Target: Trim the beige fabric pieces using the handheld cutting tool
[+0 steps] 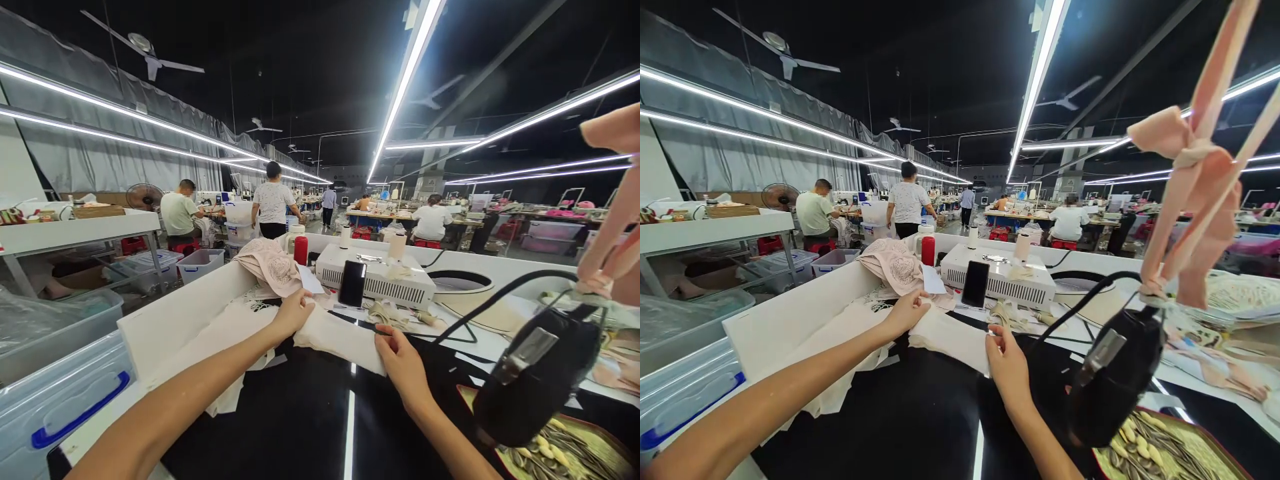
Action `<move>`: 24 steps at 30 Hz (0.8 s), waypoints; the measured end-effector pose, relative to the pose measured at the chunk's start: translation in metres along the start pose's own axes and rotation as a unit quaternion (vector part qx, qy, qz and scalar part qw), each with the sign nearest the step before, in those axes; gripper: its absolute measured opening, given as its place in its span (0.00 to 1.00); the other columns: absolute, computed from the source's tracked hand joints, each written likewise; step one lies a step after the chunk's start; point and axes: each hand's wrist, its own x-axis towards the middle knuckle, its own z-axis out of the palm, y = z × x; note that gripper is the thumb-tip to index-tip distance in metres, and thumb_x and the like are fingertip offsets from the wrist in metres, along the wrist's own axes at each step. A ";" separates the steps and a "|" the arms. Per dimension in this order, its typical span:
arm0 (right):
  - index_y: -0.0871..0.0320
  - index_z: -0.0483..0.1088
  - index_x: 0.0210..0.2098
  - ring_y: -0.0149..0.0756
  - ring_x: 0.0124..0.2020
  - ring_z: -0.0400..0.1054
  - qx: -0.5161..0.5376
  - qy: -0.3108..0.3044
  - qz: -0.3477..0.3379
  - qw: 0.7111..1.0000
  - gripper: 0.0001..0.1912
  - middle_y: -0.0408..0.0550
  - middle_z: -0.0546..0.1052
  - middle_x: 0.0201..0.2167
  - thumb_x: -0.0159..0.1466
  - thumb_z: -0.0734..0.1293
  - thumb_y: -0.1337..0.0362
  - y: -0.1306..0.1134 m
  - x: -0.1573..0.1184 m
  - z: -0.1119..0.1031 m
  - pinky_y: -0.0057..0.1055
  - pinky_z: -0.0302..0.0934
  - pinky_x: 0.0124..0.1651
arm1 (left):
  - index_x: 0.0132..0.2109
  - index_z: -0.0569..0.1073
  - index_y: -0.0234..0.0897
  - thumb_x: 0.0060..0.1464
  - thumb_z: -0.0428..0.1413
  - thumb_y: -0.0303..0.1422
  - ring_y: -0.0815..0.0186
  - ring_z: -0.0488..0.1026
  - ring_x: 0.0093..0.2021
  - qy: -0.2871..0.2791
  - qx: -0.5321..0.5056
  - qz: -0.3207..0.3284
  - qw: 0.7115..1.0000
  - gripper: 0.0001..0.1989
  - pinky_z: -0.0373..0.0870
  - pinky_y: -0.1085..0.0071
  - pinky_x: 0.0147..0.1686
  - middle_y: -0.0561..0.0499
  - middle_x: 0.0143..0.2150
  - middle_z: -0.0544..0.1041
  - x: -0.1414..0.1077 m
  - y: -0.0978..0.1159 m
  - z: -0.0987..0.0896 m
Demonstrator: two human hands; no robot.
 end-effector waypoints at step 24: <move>0.52 0.78 0.46 0.47 0.55 0.75 0.002 -0.104 -0.176 0.979 0.13 0.51 0.82 0.49 0.66 0.64 0.62 -0.032 -0.081 0.016 0.46 0.66 0.64 | 0.59 0.75 0.36 0.71 0.60 0.39 0.56 0.77 0.54 -0.079 0.258 -0.040 0.962 0.16 0.79 0.53 0.54 0.43 0.59 0.76 -0.048 -0.052 -0.116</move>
